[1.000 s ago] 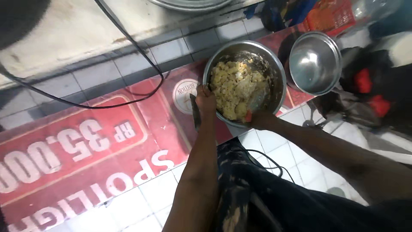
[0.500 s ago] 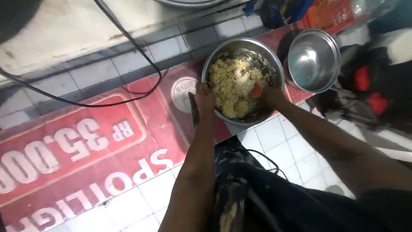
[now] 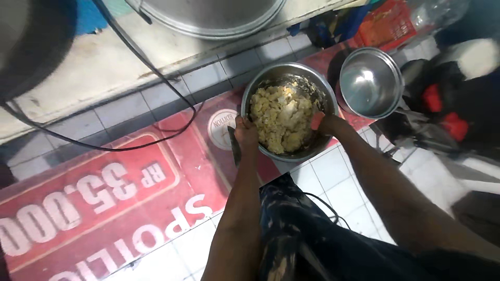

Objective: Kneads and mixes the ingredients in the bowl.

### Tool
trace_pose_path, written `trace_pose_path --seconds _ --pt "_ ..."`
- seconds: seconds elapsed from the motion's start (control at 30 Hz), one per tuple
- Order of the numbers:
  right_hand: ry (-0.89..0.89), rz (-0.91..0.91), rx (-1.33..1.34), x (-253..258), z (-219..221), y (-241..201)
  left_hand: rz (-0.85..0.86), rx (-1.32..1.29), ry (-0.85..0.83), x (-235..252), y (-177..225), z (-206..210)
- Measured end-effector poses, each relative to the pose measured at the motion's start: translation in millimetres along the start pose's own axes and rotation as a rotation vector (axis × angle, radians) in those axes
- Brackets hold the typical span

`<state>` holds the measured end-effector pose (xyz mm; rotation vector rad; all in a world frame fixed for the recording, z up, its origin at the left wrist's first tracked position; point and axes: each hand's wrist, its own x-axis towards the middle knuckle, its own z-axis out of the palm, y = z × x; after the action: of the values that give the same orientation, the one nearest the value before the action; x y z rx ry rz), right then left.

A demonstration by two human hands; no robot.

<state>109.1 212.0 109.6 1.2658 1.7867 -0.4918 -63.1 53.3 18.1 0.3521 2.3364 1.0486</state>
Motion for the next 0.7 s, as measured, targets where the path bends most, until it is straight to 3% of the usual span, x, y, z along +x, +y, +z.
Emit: trace_pose_path --seconds 0.07,0.13,0.23,0.37,0.47,0.6,0.7 --pt "0.073 -0.041 0.078 26 14 -6 0.043 0.016 0.017 -2 -4 1" --pt "0.194 0.003 0.342 32 20 -15 0.089 0.032 -0.002 -10 -4 -4" --pt "0.316 -0.032 0.514 51 7 -17 0.061 0.056 -0.043 -10 -4 -6" --pt "0.328 -0.29 0.169 58 -31 -44 0.023 0.079 -0.024 -10 -5 -2" --pt "0.286 -0.313 -0.125 28 -59 -65 0.002 0.058 -0.007 -7 -2 -2" --pt "0.404 -0.341 -0.455 25 -90 -50 0.011 0.072 -0.002 -6 -6 0" --pt "0.447 -0.404 -0.555 34 -97 -29 0.042 0.067 -0.03 -9 -8 -2"
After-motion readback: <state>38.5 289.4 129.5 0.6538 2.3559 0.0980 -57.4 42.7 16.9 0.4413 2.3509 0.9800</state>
